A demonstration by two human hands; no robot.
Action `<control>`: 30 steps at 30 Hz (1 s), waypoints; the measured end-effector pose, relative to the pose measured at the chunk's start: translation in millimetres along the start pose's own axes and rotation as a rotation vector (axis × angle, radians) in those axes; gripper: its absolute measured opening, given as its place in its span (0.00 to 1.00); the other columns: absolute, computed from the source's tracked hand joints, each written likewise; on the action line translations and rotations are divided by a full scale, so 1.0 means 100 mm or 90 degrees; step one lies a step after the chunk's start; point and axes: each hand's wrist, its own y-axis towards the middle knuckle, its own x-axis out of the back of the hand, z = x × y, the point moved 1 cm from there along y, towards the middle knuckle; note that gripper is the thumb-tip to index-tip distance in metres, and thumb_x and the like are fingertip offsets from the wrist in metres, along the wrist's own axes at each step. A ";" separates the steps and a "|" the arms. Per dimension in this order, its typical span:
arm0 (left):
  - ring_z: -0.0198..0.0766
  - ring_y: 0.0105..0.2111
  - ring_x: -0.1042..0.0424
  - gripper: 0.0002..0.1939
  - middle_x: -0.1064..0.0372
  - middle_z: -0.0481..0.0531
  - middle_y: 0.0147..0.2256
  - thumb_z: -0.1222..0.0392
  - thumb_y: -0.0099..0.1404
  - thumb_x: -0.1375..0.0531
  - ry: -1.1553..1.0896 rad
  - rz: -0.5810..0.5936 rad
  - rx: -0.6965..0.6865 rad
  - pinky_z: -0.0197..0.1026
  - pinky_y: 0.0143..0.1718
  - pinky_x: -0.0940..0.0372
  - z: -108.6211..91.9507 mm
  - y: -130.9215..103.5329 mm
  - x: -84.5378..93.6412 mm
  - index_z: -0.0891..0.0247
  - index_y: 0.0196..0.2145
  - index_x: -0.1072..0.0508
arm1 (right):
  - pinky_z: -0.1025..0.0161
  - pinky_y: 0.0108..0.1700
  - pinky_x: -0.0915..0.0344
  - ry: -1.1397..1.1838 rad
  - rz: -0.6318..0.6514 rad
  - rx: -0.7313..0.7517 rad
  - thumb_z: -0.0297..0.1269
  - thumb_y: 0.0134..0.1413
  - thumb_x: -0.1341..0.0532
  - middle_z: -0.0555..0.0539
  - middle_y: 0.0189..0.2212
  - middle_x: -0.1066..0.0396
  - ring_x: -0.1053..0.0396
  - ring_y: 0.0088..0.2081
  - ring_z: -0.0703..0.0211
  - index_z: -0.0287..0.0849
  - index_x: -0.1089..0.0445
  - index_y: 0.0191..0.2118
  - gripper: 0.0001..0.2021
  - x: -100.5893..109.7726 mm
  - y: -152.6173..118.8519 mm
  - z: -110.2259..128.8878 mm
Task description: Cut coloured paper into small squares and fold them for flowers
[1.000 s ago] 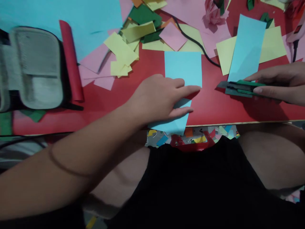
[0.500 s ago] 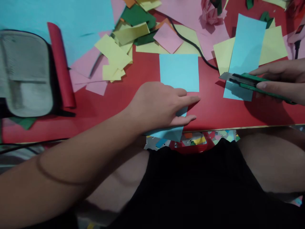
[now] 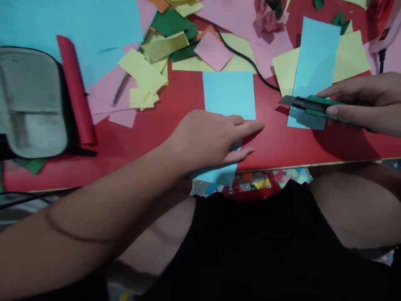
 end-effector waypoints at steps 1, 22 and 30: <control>0.50 0.35 0.20 0.33 0.11 0.58 0.55 0.37 0.89 0.45 0.000 0.001 -0.005 0.48 0.29 0.50 -0.01 0.00 0.01 0.44 0.83 0.27 | 0.50 0.35 0.36 -0.006 0.014 -0.002 0.70 0.73 0.34 0.48 0.36 0.19 0.27 0.33 0.50 0.61 0.11 0.63 0.28 0.01 0.00 0.04; 0.55 0.48 0.15 0.29 0.14 0.58 0.50 0.44 0.86 0.43 -0.126 -0.045 -0.015 0.48 0.36 0.35 0.29 -0.16 -0.17 0.44 0.78 0.20 | 0.49 0.41 0.29 -0.047 0.068 0.004 0.76 0.73 0.38 0.47 0.48 0.11 0.19 0.43 0.44 0.62 0.12 0.67 0.34 -0.02 0.00 0.08; 0.53 0.48 0.14 0.28 0.12 0.56 0.49 0.44 0.86 0.44 -0.157 -0.075 -0.018 0.48 0.34 0.36 0.32 -0.15 -0.22 0.42 0.75 0.18 | 0.51 0.35 0.34 -0.042 0.120 0.082 0.68 0.76 0.39 0.48 0.40 0.13 0.23 0.34 0.46 0.63 0.12 0.67 0.30 -0.08 0.01 0.37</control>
